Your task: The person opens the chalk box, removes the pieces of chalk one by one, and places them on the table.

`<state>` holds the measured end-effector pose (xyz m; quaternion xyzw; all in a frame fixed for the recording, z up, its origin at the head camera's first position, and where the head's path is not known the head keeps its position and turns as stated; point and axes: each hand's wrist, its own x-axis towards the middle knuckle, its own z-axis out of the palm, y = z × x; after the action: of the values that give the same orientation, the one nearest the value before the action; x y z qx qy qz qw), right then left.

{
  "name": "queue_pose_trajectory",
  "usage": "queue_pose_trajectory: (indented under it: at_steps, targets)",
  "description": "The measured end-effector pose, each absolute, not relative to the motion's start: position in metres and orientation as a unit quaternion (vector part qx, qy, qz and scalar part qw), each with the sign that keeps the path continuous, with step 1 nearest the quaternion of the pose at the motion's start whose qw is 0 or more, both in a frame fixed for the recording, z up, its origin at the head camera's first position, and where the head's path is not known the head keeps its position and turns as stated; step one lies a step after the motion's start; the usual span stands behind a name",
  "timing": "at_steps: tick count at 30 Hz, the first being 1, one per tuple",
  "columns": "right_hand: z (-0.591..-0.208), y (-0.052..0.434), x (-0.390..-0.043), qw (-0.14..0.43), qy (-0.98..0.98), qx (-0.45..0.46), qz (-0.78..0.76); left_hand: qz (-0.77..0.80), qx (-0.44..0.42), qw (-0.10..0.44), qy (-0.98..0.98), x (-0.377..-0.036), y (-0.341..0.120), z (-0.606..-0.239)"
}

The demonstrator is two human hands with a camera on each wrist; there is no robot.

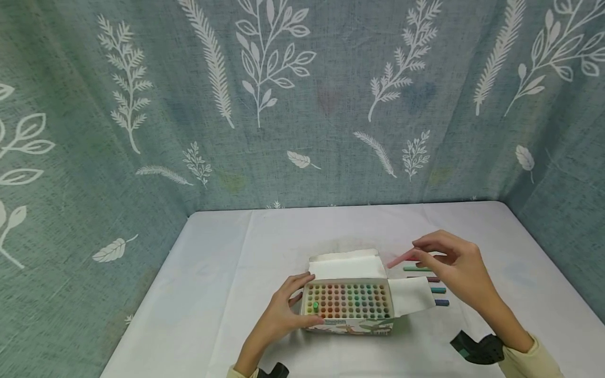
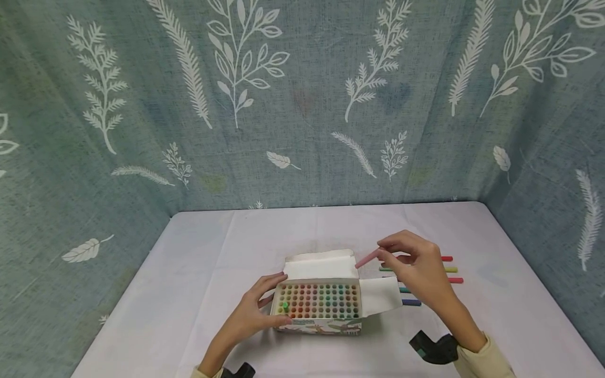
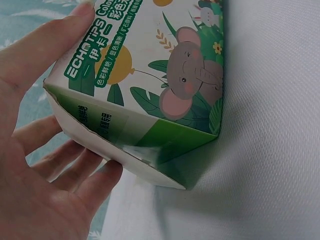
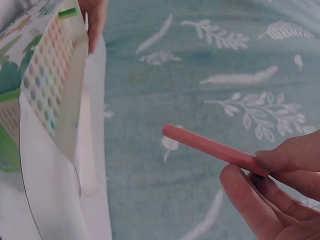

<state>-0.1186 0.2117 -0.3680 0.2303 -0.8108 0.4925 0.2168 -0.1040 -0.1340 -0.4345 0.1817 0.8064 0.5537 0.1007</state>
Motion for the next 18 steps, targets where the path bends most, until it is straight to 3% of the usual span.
queue_pose_trajectory:
  at_steps: [18]
  targets:
    - [-0.37,0.258,-0.106,0.213,-0.841,0.143,0.477,0.557,0.18,0.102,0.804,-0.104,-0.133,-0.433]
